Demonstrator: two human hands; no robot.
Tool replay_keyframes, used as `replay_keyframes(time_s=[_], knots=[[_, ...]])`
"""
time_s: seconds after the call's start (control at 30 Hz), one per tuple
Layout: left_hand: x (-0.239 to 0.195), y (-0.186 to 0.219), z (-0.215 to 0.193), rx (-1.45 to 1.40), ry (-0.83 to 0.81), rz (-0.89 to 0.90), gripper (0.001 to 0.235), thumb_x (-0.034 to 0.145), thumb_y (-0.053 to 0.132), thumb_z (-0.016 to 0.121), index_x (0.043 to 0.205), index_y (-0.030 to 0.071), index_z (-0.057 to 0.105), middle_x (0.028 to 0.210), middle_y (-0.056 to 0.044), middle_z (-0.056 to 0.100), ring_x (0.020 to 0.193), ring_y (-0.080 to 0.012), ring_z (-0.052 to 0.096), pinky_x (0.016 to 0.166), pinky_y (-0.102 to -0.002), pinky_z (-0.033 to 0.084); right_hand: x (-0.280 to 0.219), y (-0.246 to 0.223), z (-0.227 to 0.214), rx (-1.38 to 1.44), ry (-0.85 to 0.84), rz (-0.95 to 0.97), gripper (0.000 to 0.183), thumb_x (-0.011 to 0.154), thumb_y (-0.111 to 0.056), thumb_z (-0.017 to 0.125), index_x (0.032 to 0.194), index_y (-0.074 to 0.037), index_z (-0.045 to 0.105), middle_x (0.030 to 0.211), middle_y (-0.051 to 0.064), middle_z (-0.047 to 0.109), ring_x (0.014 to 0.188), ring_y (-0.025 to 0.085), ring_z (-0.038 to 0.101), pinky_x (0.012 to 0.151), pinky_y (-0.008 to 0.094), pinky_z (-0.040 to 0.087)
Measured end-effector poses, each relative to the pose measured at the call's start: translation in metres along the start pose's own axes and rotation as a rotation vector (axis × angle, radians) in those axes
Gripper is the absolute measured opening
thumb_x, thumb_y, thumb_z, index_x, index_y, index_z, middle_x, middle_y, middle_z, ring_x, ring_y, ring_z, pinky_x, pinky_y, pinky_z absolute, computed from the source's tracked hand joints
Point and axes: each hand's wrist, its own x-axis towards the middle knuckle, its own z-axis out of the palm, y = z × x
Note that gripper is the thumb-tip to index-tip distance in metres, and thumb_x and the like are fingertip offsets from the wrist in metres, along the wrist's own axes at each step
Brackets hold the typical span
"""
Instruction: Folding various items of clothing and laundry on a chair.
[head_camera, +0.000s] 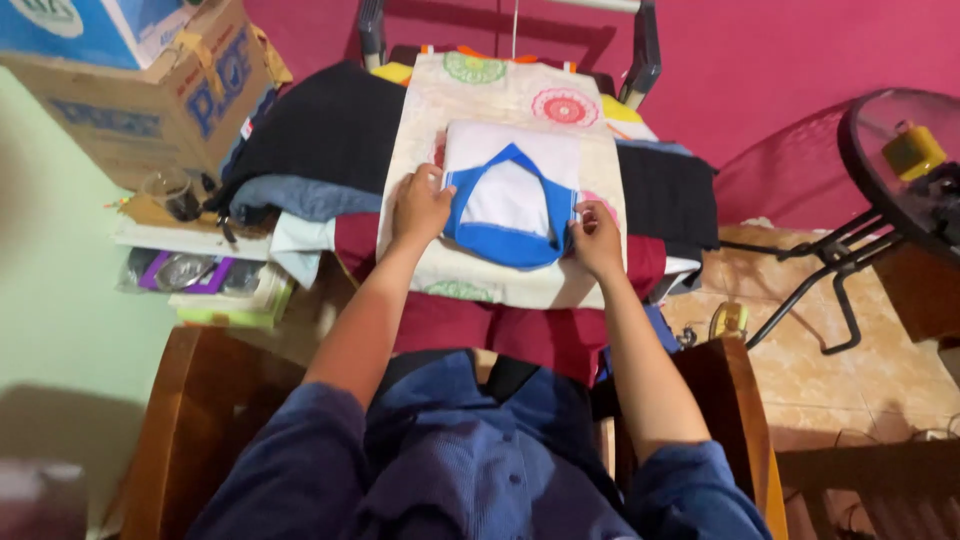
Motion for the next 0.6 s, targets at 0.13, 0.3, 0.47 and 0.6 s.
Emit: replay_keyframes(time_s=[0.13, 0.3, 0.47, 0.6], knots=[[0.008, 0.053, -0.028, 0.025, 0.214, 0.255, 0.045, 0.091, 0.024, 0.08, 0.129, 0.013, 0.057, 0.112, -0.015, 0.057, 0.113, -0.0441, 0.062, 0.092, -0.054, 0.057, 0.025, -0.041, -0.011, -0.142, 0.205, -0.214, 0.028, 0.085, -0.008, 0.074, 0.108, -0.012, 0.059, 0.097, 0.011, 0.056, 0.092, 0.033, 0.064, 0.082, 0.041, 0.052], [0.046, 0.089, 0.004, 0.212, 0.114, 0.497, 0.053, 0.096, 0.032, 0.073, 0.142, 0.012, 0.056, 0.136, -0.017, 0.05, 0.135, -0.0433, 0.046, 0.101, -0.058, 0.051, 0.063, -0.094, 0.026, -0.225, 0.146, -0.375, 0.04, 0.093, -0.015, 0.072, 0.129, -0.008, 0.057, 0.126, 0.022, 0.051, 0.122, 0.047, 0.05, 0.106, 0.054, 0.041], [0.073, 0.083, 0.041, 0.421, -0.091, 0.365, 0.067, 0.1, 0.046, 0.061, 0.16, 0.021, 0.041, 0.163, -0.019, 0.038, 0.154, -0.0426, 0.027, 0.121, -0.069, 0.017, 0.088, -0.083, 0.054, -0.696, -0.257, -0.051, 0.059, 0.106, -0.055, 0.042, 0.155, -0.022, 0.046, 0.163, 0.017, 0.035, 0.151, 0.044, 0.028, 0.114, 0.068, 0.034], [0.091, 0.077, 0.046, 0.443, -0.343, 0.032, 0.066, 0.101, 0.062, 0.042, 0.159, 0.031, 0.038, 0.168, -0.009, 0.031, 0.157, -0.0352, 0.02, 0.124, -0.06, 0.021, 0.102, -0.083, 0.054, -0.545, -0.318, 0.009, 0.064, 0.107, -0.05, 0.041, 0.16, -0.015, 0.038, 0.166, 0.023, 0.028, 0.15, 0.044, 0.033, 0.118, 0.058, 0.037]])
